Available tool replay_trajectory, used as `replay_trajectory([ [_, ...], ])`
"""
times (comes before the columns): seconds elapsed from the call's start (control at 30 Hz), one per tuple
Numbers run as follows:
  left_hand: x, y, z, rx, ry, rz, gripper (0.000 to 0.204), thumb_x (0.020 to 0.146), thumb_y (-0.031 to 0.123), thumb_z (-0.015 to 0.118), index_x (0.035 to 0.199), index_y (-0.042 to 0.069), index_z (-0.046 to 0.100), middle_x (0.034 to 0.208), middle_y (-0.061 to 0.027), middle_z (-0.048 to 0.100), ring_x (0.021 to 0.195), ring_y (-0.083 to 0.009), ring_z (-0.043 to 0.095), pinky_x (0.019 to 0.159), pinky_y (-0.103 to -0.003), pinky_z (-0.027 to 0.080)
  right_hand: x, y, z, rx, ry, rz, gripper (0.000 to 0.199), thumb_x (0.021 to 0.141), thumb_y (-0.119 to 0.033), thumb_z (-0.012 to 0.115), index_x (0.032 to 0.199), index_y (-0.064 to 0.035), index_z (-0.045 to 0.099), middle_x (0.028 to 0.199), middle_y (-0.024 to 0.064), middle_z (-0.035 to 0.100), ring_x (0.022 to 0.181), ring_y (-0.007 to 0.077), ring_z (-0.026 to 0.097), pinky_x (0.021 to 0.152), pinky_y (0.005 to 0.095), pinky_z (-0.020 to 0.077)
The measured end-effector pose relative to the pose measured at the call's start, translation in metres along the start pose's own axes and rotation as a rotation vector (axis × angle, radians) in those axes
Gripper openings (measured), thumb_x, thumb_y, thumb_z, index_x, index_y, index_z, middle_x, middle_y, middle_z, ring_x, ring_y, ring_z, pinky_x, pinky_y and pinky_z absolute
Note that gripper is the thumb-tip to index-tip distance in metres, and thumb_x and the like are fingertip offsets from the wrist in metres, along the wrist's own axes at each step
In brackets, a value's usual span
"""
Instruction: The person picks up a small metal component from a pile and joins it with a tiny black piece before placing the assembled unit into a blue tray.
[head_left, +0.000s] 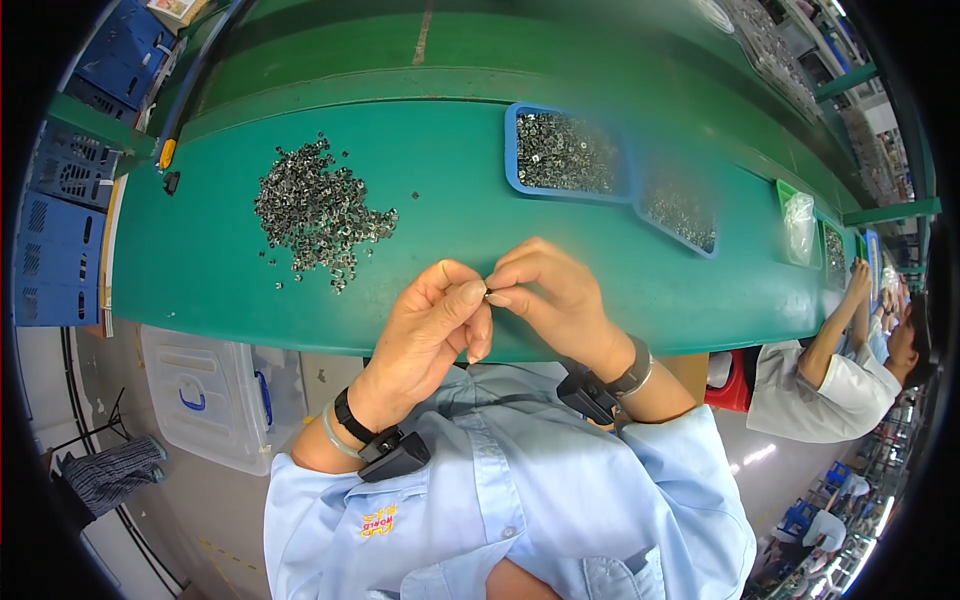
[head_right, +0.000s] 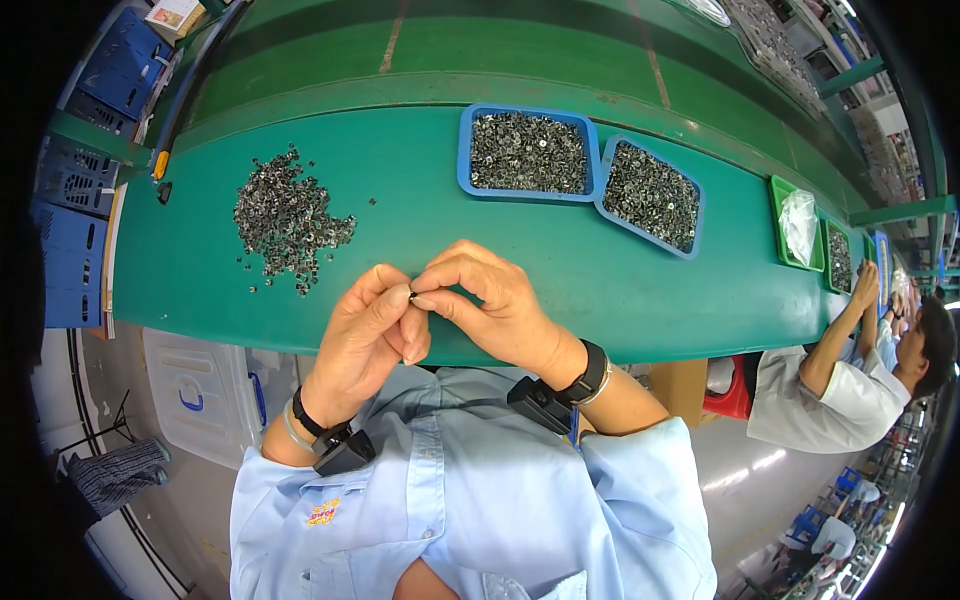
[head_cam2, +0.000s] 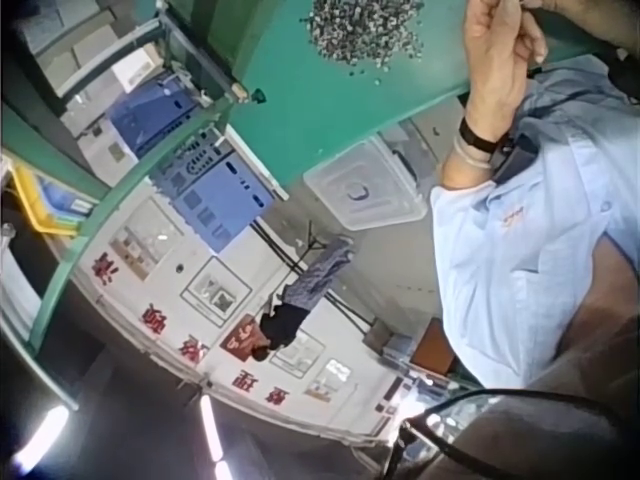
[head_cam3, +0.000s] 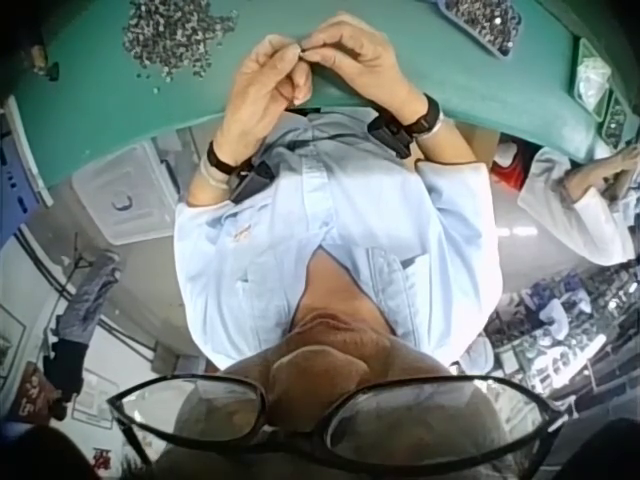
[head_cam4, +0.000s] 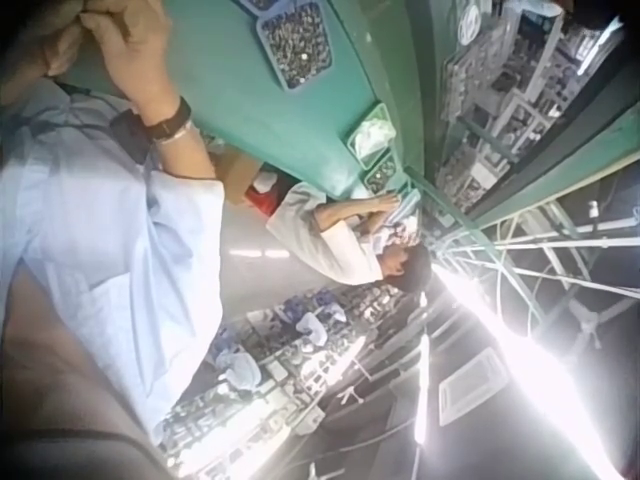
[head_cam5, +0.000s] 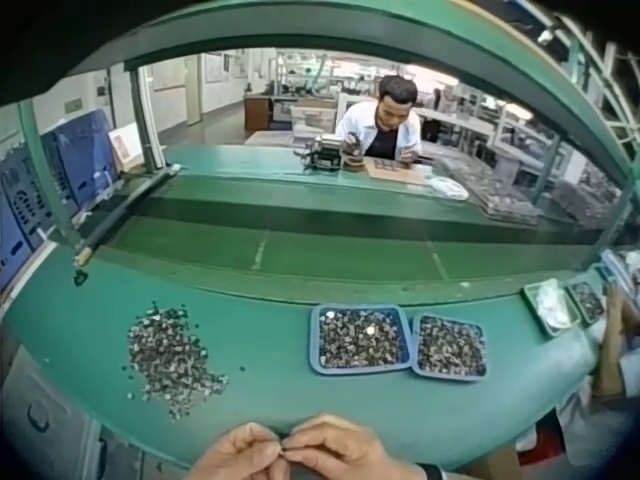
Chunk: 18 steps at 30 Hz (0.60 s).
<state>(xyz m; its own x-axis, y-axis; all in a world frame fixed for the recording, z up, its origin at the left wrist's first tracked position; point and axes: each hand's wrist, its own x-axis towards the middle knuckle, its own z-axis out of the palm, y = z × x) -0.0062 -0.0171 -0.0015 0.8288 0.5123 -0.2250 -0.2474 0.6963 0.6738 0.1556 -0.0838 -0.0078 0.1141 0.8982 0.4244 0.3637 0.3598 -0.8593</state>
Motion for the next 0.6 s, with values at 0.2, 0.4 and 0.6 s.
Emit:
replay_trajectory([
  [0.2,-0.0003,0.0027,0.0022,0.071,0.035,0.029,0.014,0.095,0.020,0.052,0.094,0.006,0.051,0.065,-0.0041,0.054,0.055,-0.0112,0.051,0.049,-0.024,0.041,0.0000,0.0013,0.0004,0.012,0.007,0.008,0.014,0.079,-0.002,0.068,0.091,-0.0065,0.062,0.083,0.0047,0.061,0.076,0.0178,0.060,0.065,0.0283,0.0491],
  [0.4,-0.0009,0.0012,0.0080,0.103,0.098,0.046,0.015,0.095,0.021,0.051,0.095,0.006,0.051,0.062,-0.0049,0.053,0.052,-0.0122,0.049,0.047,-0.025,0.039,-0.0005,0.0027,0.0028,-0.002,0.043,0.027,0.014,0.077,-0.005,0.069,0.088,-0.0061,0.062,0.084,0.0053,0.062,0.076,0.0181,0.059,0.065,0.0288,0.0473],
  [0.6,-0.0010,0.0032,0.0021,0.090,0.073,0.035,0.014,0.095,0.018,0.052,0.099,0.005,0.053,0.068,-0.0034,0.055,0.057,-0.0110,0.052,0.051,-0.023,0.041,-0.0015,-0.0006,0.0051,-0.045,0.067,0.052,0.013,0.077,-0.006,0.069,0.089,-0.0064,0.062,0.083,0.0053,0.062,0.076,0.0182,0.059,0.065,0.0289,0.0474],
])
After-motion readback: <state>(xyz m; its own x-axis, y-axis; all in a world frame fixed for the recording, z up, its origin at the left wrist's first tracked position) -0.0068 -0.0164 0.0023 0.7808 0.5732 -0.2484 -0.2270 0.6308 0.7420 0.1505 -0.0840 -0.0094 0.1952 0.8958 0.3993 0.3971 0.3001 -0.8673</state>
